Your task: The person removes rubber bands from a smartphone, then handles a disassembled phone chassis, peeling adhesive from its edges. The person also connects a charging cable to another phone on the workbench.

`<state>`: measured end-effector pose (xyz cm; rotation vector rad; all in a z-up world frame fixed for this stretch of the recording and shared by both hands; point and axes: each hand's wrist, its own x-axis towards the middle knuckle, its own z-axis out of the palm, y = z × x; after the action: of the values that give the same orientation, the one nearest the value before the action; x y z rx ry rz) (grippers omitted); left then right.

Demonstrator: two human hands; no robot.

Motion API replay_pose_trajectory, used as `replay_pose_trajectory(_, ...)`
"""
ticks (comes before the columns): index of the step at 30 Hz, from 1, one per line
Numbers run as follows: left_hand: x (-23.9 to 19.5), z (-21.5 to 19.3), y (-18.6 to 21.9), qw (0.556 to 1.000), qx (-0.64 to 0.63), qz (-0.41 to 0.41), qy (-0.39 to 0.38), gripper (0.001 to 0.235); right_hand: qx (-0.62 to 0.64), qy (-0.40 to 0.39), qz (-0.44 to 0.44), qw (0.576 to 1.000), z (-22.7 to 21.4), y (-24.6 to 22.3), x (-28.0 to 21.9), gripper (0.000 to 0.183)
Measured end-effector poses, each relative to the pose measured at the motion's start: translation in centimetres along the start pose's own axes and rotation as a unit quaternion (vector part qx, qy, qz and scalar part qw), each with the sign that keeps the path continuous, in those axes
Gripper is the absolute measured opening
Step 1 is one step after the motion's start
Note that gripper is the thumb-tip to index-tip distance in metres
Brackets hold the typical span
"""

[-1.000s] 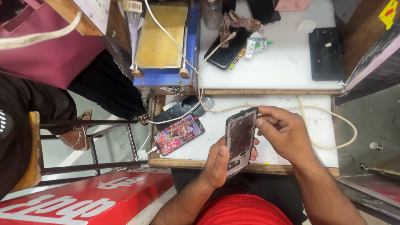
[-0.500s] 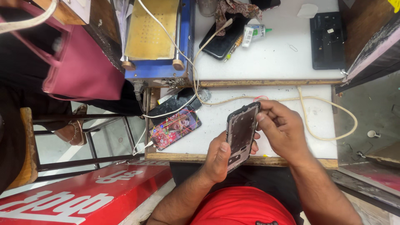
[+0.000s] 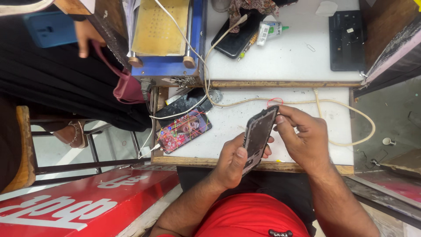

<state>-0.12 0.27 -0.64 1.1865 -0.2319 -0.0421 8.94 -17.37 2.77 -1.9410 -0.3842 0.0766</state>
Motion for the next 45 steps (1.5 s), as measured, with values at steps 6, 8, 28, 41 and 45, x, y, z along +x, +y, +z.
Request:
replay_pose_trajectory(6, -0.1, 0.3, 0.6, 0.999, 0.04, 0.021, 0.015, 0.083, -0.04, 0.003, -0.035, 0.999, -0.1, -0.9, 0.0, 0.03)
replay_pose_trajectory(8, -0.2, 0.4, 0.6, 0.999, 0.043, 0.017, 0.011, 0.083, -0.037, 0.009, -0.029, 0.999, -0.1, -0.7, -0.2, 0.028)
replay_pose_trajectory(28, 0.3, 0.4, -0.4, 0.999, 0.042, 0.001, 0.014, 0.085, -0.033, 0.011, 0.022, 0.999, -0.1, 0.9, -0.2, 0.026)
replay_pose_trajectory(41, 1.1, -0.1, 0.1, 0.971, 0.227, 0.067, 0.047, 0.071, -0.046, 0.041, -0.011, 0.998, 0.4, 0.1, 0.5, 0.02)
replay_pose_trajectory(45, 1.5, 0.0, 0.1, 0.932, 0.343, 0.104, 0.043, 0.067, -0.11, 0.047, 0.018, 0.993, -0.1, 0.4, 0.7, 0.016)
